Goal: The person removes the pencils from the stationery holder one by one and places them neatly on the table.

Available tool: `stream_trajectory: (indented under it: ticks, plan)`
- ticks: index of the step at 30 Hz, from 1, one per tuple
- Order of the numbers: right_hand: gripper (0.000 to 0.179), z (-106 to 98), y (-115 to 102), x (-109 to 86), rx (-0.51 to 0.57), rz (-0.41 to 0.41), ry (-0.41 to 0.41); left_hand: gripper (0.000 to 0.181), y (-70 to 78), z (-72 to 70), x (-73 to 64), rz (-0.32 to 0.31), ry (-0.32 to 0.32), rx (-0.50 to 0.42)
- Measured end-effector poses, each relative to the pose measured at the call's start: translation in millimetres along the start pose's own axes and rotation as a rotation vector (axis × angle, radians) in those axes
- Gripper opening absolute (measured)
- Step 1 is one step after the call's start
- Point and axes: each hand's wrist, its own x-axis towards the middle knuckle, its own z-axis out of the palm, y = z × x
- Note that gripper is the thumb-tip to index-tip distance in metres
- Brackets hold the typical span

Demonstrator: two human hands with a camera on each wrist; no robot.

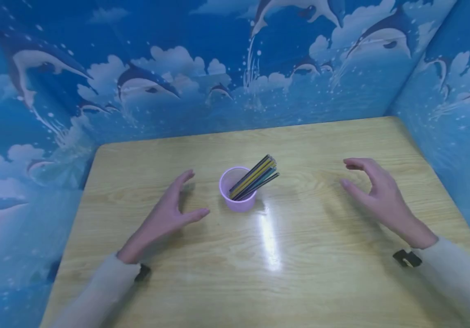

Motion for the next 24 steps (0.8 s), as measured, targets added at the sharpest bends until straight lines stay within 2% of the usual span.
stream_trajectory:
  ticks: [6,8,11,16,24]
  plan:
    - [0.032,23.4,-33.3,2.8,0.443,0.132,0.080,0.107,19.5,23.3,11.5,0.051,0.018,-0.290]
    - [0.029,29.5,-40.9,4.1,0.571,0.147,0.090,0.108,23.5,29.2,14.8,0.053,0.023,-0.345]
    - [0.028,37.5,-49.4,6.3,0.699,0.153,0.099,0.111,26.8,36.6,19.2,0.041,0.022,-0.378]
    - [0.027,49.9,-58.4,10.9,0.769,0.159,0.091,0.115,27.9,45.3,25.1,0.044,0.027,-0.384]
    - [0.025,72.1,-74.6,13.7,0.775,0.206,0.053,0.117,32.0,55.9,31.7,0.059,0.015,-0.387]
